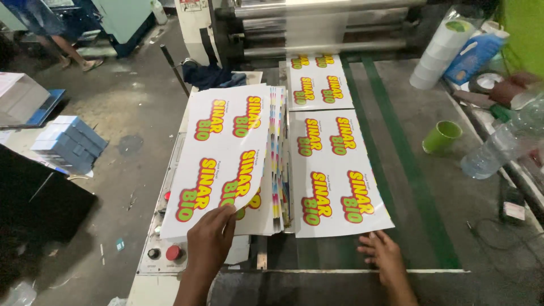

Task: The person collects printed sticker sheets from a conveyor belt and stacks them by hand. The sheets feature colorful 'SINAR BIO' branding. The person aligns the sheets and places them into a growing pile on the machine's output table.

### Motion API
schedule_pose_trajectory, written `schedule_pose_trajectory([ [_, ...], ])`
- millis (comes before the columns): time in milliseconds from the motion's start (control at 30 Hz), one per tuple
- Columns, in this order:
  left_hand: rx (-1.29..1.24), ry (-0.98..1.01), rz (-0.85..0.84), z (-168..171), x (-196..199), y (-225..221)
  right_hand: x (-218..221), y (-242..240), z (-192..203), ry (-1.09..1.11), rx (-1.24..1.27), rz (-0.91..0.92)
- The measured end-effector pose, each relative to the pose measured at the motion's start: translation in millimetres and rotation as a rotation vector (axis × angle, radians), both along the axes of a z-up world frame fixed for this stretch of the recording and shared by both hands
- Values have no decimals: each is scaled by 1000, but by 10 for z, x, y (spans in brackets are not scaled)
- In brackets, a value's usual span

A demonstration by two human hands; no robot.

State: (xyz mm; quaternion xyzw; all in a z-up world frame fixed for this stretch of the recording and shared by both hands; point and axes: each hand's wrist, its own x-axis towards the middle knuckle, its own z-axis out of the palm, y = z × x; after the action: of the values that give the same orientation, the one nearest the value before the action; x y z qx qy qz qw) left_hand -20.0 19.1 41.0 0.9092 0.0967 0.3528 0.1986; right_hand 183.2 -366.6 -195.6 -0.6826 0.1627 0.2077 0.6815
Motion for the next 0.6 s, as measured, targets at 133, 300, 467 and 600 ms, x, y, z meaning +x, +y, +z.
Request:
schedule_pose_trajectory([
  [133,27,-67,-80,73,-73,-114,-263,-37,-80,106,60,37],
  [300,31,73,-399,-246,83,-623,-640,350,-37,84,136,224],
  [467,148,104,-510,-871,280,-1131,-729,582,-220,-107,258,506],
  [600,229,146,-552,-908,321,-1241,-428,393,-994,-15,297,389],
])
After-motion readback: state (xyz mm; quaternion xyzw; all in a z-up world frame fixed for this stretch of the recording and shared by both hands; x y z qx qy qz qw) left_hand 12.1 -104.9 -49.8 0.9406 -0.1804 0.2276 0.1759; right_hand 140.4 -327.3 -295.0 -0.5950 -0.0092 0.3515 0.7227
